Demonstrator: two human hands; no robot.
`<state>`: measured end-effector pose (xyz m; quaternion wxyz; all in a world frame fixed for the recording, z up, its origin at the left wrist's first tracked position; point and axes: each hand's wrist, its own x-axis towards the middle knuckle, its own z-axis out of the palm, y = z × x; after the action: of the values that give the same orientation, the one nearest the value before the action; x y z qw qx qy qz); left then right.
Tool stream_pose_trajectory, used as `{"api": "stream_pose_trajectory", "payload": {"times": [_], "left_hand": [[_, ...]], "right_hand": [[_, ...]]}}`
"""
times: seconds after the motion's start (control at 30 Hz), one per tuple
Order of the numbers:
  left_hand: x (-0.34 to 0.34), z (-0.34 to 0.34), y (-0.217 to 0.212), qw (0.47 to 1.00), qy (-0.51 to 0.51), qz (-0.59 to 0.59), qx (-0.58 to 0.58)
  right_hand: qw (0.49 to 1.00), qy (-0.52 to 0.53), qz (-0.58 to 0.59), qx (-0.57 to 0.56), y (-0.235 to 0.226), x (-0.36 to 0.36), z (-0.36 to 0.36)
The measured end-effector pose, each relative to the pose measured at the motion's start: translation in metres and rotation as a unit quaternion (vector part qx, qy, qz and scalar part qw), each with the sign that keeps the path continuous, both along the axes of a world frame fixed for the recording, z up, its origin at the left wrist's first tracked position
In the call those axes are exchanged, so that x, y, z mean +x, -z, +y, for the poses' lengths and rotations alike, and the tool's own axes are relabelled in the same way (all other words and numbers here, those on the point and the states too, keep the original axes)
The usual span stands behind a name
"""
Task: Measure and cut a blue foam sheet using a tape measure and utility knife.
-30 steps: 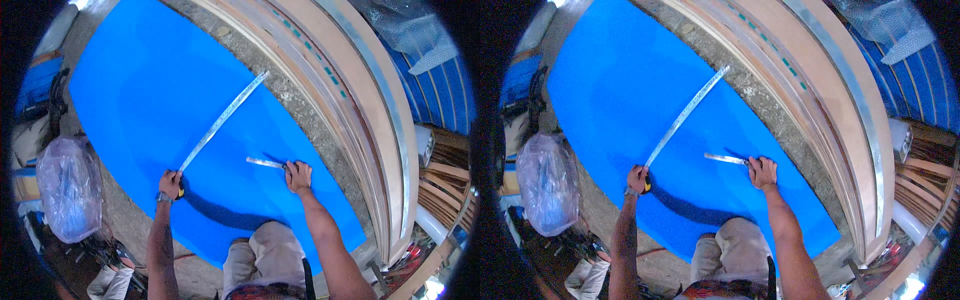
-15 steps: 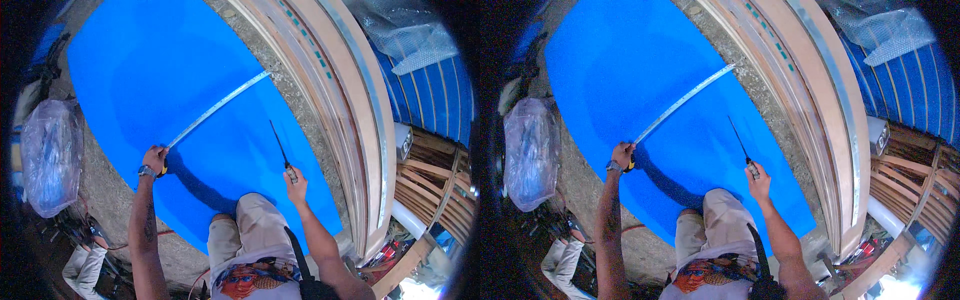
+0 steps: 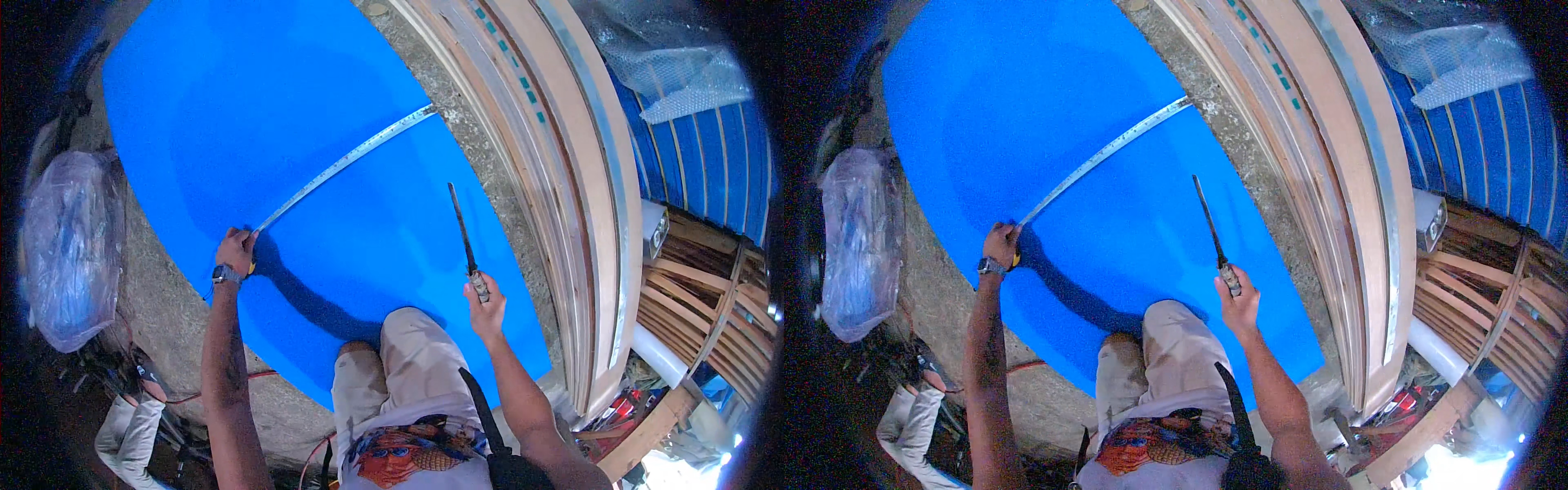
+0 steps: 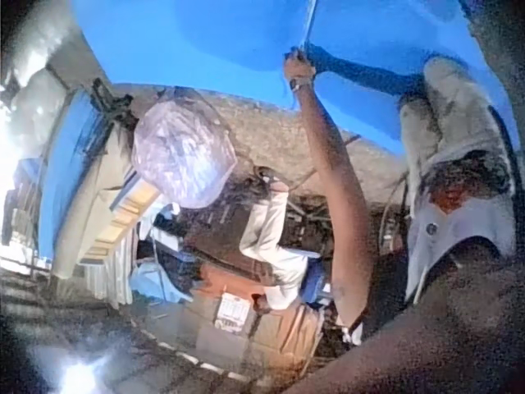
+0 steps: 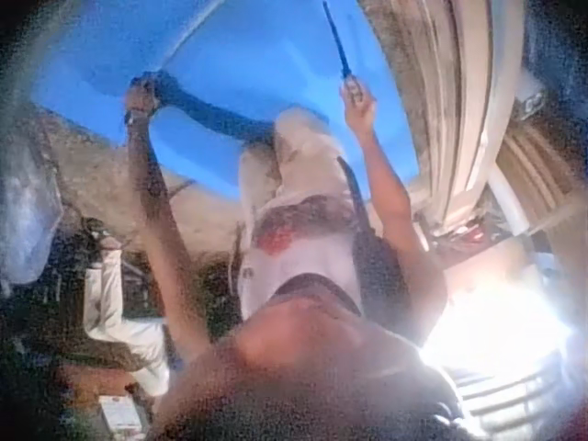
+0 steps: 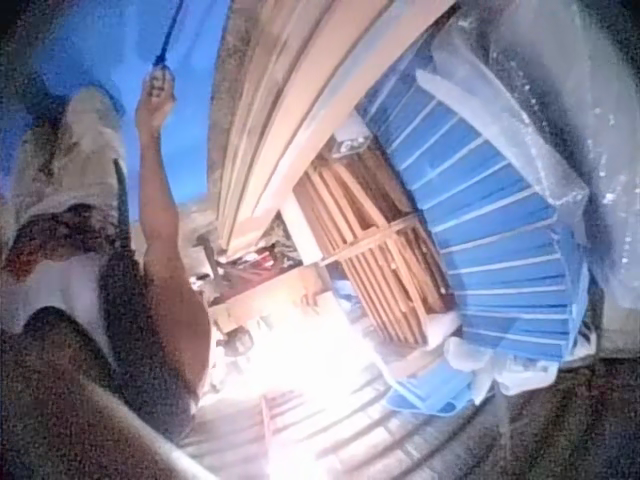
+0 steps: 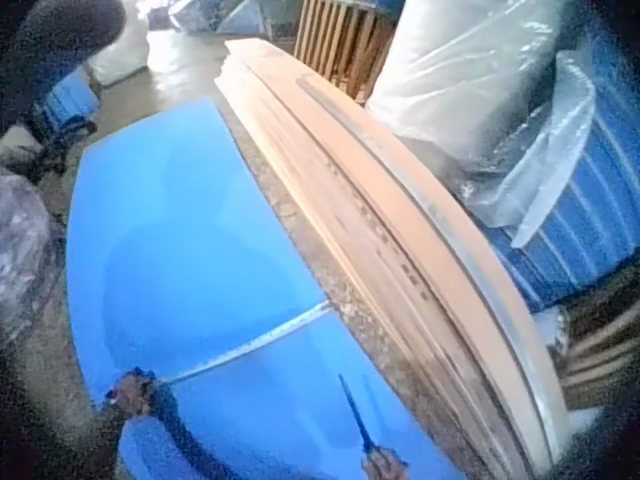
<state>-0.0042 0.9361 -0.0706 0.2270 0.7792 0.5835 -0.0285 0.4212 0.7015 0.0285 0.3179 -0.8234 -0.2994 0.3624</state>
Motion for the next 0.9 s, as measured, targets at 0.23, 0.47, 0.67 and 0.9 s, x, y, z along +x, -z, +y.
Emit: {"api": "stream_pose_trajectory", "payload": {"times": [0.23, 0.47, 0.67, 0.9], "left_hand": [[-0.004, -0.011, 0.013, 0.999, -0.033, 0.022, 0.029], [0.003, -0.013, 0.016, 0.997, -0.055, 0.002, 0.057], [0.007, -0.015, 0.013, 0.996, -0.065, 0.036, 0.039], [0.003, -0.016, 0.017, 0.996, -0.059, 0.057, 0.036]], "right_hand": [[0.974, -0.206, -0.092, -0.019, -0.008, -0.027, 0.04], [0.941, -0.316, -0.098, -0.069, 0.003, -0.059, 0.1], [0.929, -0.333, -0.114, -0.118, 0.005, -0.072, 0.124], [0.921, -0.345, -0.128, -0.123, 0.014, -0.074, 0.125]]}}
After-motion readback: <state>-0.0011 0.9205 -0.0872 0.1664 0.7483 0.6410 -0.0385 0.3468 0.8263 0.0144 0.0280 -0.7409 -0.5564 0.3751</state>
